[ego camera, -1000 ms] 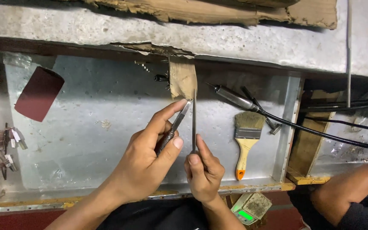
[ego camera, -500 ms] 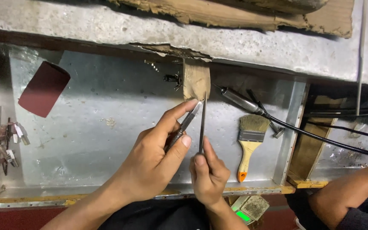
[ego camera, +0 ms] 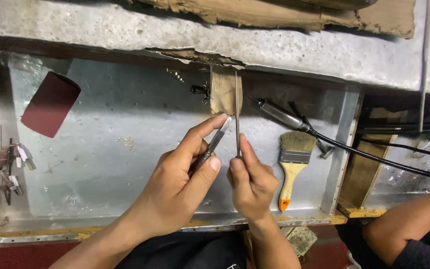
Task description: Using a rotary tool, pliers, and a file to shape and refine a small metal jewelry component at a workshop bench.
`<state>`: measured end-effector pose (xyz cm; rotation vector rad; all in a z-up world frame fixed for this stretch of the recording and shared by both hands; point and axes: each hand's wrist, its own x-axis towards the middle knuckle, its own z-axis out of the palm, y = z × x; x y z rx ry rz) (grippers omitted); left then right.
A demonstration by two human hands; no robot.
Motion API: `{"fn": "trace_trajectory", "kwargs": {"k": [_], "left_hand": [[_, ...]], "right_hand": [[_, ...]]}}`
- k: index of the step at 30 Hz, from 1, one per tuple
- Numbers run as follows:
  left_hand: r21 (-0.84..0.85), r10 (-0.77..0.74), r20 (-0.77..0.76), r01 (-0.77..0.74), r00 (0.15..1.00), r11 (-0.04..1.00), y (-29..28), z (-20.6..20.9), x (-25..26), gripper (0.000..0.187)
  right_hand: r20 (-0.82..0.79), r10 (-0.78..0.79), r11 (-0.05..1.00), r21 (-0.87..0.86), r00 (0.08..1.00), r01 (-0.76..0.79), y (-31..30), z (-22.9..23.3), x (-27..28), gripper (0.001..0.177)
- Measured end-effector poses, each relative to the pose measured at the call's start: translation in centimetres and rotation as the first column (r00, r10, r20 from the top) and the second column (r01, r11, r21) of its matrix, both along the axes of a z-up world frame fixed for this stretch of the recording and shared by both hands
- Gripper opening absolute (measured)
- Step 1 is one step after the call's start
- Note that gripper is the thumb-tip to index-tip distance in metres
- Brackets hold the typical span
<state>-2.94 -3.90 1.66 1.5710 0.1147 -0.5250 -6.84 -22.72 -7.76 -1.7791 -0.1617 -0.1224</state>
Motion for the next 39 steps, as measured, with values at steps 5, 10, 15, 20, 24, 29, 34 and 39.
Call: {"fn": "trace_trajectory", "kwargs": {"k": [5, 10, 15, 20, 24, 29, 34, 39], "left_hand": [[-0.008, 0.016, -0.009, -0.017, 1.000, 1.000, -0.3, 0.0, 0.0, 0.061], [0.002, 0.005, 0.011, -0.005, 1.000, 1.000, -0.2, -0.2, -0.1, 0.062], [0.004, 0.032, -0.002, -0.032, 0.999, 0.999, -0.5, -0.4, -0.2, 0.061], [0.003, 0.017, -0.007, -0.017, 1.000, 1.000, -0.2, -0.2, -0.1, 0.061], [0.020, 0.029, -0.013, -0.029, 0.999, 0.999, -0.4, -0.2, -0.2, 0.062], [0.006, 0.038, 0.006, -0.038, 0.999, 0.999, -0.6, -0.2, -0.2, 0.061], [0.020, 0.046, -0.003, -0.046, 0.999, 0.999, -0.8, -0.1, -0.5, 0.062], [0.025, 0.071, 0.064, -0.073, 0.995, 0.997, -1.2, -0.5, -0.7, 0.061]], "right_hand": [[-0.073, 0.003, 0.993, 0.118, 0.997, 0.005, -1.7, -0.8, -3.4, 0.042], [-0.004, -0.040, 0.989, -0.141, 0.999, 0.039, -0.7, 0.1, -1.3, 0.040], [0.006, 0.017, 1.000, -0.005, 1.000, -0.017, -1.5, 0.2, -1.1, 0.040], [-0.033, 0.030, 0.999, 0.018, 0.999, -0.030, -1.8, -0.6, -2.3, 0.041], [-0.040, 0.008, 1.000, -0.023, 0.999, -0.009, -1.1, -0.4, 0.5, 0.039], [-0.035, 0.027, 0.996, 0.085, 0.999, -0.024, -1.6, -0.8, -2.9, 0.041], [-0.066, -0.077, 0.997, -0.032, 0.995, 0.075, 0.7, -0.2, -1.3, 0.042], [-0.165, -0.112, 0.978, 0.157, 0.980, 0.138, 1.2, -1.3, -4.0, 0.047]]}}
